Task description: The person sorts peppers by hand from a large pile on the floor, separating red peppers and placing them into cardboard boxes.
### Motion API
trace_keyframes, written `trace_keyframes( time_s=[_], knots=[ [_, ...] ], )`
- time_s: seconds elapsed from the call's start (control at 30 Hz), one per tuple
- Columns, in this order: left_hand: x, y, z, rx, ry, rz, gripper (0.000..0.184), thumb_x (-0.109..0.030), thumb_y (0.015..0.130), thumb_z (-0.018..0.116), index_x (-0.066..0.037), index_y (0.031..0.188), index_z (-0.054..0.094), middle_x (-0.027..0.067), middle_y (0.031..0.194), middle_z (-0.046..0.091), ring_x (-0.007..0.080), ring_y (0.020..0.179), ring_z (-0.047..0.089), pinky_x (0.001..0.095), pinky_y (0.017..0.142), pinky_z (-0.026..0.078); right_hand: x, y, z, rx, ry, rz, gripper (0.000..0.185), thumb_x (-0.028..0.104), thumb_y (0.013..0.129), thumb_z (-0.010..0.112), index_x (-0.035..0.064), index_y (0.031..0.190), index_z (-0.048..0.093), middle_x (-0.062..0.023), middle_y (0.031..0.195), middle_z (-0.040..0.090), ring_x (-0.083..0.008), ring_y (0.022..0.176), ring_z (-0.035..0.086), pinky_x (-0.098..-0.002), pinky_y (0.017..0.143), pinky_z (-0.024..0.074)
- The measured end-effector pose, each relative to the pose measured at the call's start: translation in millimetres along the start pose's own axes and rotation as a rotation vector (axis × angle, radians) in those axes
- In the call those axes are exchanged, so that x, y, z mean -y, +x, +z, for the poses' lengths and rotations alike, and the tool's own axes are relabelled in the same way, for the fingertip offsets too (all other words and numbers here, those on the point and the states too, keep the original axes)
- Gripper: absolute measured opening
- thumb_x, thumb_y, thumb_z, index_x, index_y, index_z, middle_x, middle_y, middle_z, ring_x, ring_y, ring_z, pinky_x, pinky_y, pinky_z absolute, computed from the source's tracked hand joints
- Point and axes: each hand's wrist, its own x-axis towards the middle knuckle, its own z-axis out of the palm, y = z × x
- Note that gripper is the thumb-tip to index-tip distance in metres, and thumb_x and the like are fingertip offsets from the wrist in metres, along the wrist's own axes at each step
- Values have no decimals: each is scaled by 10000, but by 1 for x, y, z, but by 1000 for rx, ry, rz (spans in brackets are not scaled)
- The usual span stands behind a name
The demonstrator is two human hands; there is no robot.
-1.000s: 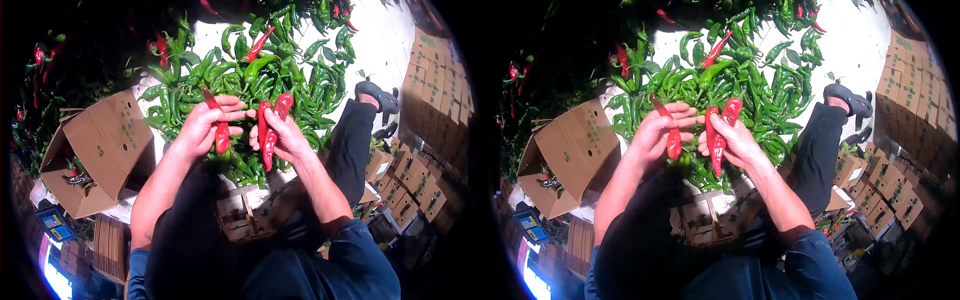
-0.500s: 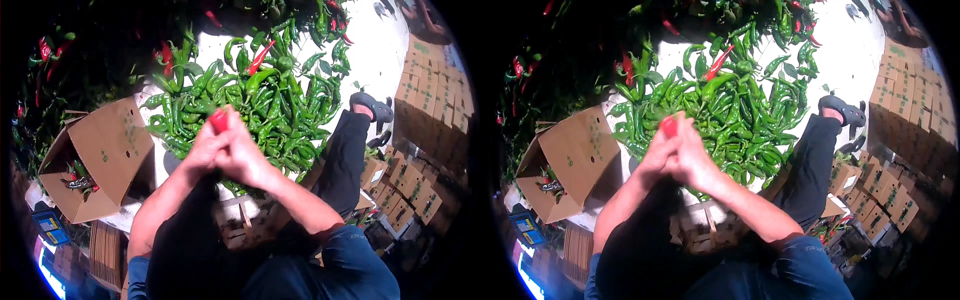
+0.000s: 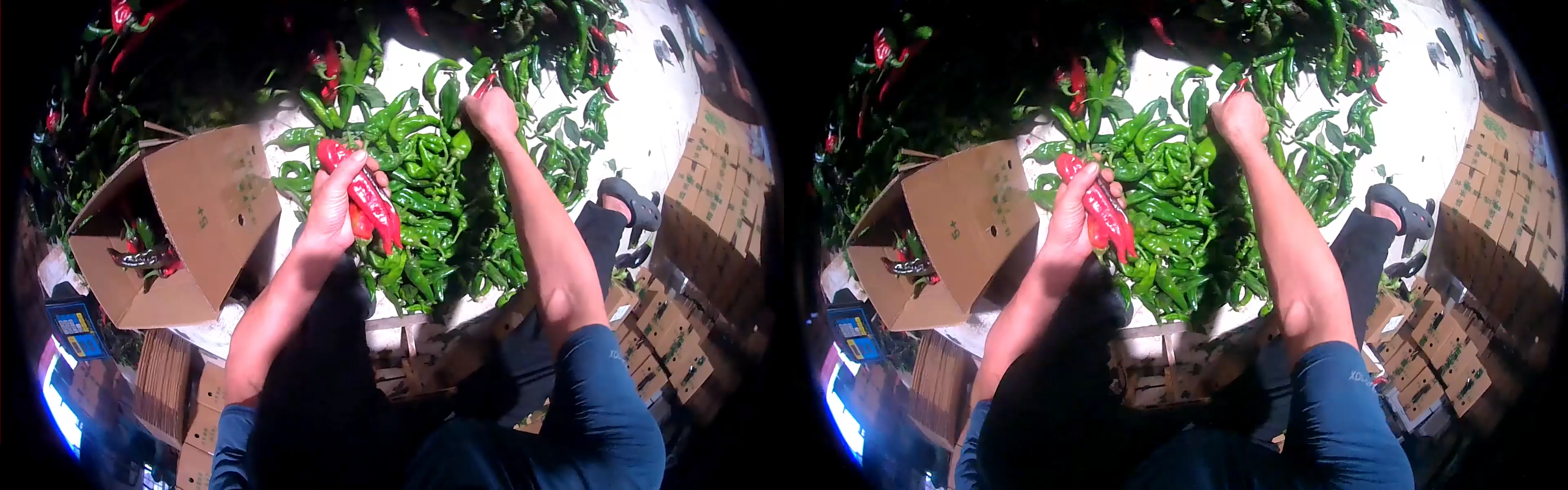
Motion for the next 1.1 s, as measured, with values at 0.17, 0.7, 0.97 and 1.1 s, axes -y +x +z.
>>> trace_keyframes(
  time_s=[0.17,0.7,0.97,1.1],
  knots=[
    [0,1,-8,-69,15,-13,236,-263,945,684,-124,1112,590,55,880,642,195,739,649,370,651,565,-42,-10,11,-204,514,-97,317,310,817,641,0,883,639,-143,792,677,-300,749,658,-402,744,508],
    [-11,-25,5,-104,151,153,303,-280,923,720,-95,1061,523,32,869,587,159,736,618,320,617,548,6,-215,-15,845,835,-252,147,147,883,713,6,901,677,0,743,661,-67,689,573,-256,624,476],
    [-14,-34,-39,49,21,-26,374,-100,936,632,-61,1270,470,78,898,626,185,806,643,344,736,550,23,-189,-16,672,657,-427,197,181,880,703,10,823,624,6,718,617,-83,692,537,-296,640,477],
    [-16,-37,-49,-187,25,49,327,-206,941,683,-87,1199,520,53,872,596,179,770,623,337,687,537,80,-112,9,202,598,-501,277,239,821,678,-34,850,646,-180,710,663,-272,671,670,-399,659,510]
  ],
)
